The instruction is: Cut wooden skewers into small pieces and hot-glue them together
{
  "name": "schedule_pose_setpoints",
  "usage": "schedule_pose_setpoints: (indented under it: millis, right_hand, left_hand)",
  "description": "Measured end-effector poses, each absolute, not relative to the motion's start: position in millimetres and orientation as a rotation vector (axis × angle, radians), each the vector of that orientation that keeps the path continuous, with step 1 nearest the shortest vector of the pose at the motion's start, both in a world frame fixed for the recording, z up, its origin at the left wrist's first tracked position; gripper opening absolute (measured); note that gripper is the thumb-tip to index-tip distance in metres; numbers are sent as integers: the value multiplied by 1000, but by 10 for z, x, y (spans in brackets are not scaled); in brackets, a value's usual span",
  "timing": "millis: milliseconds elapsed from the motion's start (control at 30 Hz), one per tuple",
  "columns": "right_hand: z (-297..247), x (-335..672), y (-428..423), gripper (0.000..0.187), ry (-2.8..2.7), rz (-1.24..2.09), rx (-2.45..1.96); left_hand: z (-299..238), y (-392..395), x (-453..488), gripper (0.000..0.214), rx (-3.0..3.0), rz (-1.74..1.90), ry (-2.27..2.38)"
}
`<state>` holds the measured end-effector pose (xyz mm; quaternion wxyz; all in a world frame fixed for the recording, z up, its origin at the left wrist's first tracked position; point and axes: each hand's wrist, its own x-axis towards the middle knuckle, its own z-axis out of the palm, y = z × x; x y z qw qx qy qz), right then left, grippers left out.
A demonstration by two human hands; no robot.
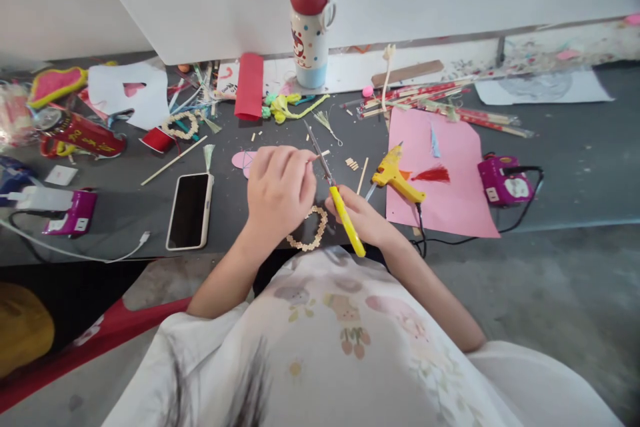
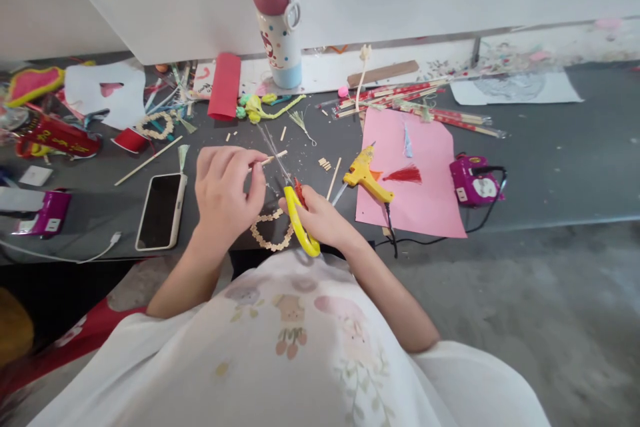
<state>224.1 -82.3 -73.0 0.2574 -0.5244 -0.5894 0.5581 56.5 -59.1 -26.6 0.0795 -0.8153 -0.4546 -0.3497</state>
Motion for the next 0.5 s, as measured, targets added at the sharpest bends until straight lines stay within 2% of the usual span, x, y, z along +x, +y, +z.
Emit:
schedule_pose_setpoints:
  millis: [167, 500]
  right_hand:
    - [-610, 2339, -896, 27, -1780, 1320, -1476]
    - [-544, 2359, -957, 37, -1965, 1153, -1557]
  left_hand:
    - [-378, -552, 403, 18, -2485, -700, -1385]
    - [-425, -560, 264, 21, -2702, -714, -1298]
